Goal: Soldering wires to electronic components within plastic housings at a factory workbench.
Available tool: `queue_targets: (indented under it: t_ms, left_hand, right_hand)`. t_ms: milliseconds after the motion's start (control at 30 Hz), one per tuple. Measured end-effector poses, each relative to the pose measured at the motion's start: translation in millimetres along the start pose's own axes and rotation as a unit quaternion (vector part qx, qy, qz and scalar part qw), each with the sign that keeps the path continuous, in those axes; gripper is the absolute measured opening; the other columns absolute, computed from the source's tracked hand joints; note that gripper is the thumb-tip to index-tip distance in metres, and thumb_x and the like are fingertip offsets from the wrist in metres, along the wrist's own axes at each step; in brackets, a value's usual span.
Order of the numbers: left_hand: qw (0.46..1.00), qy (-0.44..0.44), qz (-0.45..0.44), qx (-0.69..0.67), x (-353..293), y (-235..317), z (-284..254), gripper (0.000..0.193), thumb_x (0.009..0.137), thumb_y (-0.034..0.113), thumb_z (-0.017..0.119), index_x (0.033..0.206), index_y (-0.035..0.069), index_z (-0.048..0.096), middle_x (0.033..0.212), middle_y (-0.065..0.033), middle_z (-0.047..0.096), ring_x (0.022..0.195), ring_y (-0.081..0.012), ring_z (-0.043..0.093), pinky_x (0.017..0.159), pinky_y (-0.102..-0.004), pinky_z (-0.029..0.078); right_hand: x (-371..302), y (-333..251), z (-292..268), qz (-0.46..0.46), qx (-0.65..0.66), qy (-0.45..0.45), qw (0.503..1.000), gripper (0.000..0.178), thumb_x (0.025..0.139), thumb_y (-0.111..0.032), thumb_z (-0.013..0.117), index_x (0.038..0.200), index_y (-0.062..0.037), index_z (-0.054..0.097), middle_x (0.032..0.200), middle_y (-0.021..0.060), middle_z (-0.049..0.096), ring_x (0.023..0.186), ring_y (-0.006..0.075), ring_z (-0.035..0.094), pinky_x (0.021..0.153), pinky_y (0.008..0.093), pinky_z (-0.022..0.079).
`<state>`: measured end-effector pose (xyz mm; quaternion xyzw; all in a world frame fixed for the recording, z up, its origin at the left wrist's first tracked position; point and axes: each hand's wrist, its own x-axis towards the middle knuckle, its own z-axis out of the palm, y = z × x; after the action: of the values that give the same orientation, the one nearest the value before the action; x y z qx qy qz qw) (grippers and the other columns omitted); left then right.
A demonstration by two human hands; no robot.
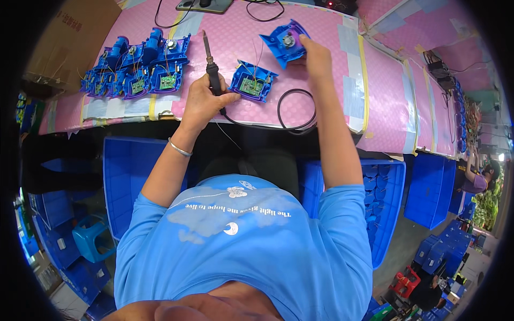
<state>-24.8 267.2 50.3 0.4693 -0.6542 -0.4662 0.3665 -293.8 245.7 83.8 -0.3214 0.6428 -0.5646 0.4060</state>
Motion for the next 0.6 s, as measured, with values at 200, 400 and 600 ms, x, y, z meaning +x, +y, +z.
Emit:
queue_targets:
  t_ms: [200, 400, 600]
  left_hand:
    - [1.0, 0.017, 0.017, -0.019, -3, -2, 0, 0.034, 0.071, 0.006, 0.089, 0.074, 0.006, 0.056, 0.067, -0.0018, 0.06, 0.062, -0.011, 0.056, 0.058, -0.03, 0.047]
    - [0.998, 0.029, 0.045, -0.018, -7, -10, 1, 0.034, 0.074, 0.008, 0.089, 0.075, 0.007, 0.055, 0.068, 0.001, 0.058, 0.061, -0.0079, 0.051, 0.056, -0.0262, 0.044]
    - [0.986, 0.1, 0.081, -0.102, -17, -17, 5, 0.038, 0.076, 0.001, 0.089, 0.082, 0.009, 0.053, 0.078, 0.0036, 0.053, 0.067, -0.0057, 0.049, 0.059, -0.023, 0.042]
  right_hand:
    - [51, -1, -31, -0.03, -0.246, -0.09, 0.965, 0.034, 0.098, -0.039, 0.066, 0.095, -0.0055, 0.075, 0.069, 0.0065, 0.069, 0.044, 0.0139, 0.06, 0.039, 0.0248, 0.044]
    - [34, 36, 46, -0.218, -0.282, -0.088, 0.93, 0.046, 0.096, -0.05, 0.063, 0.097, -0.0059, 0.075, 0.086, 0.0122, 0.075, 0.087, 0.0291, 0.074, 0.079, 0.0426, 0.057]
    - [-5, 20, 75, -0.238, -0.373, 0.039, 0.896, 0.059, 0.096, -0.049, 0.063, 0.133, -0.0025, 0.061, 0.118, 0.0251, 0.069, 0.101, 0.0365, 0.07, 0.095, 0.0429, 0.053]
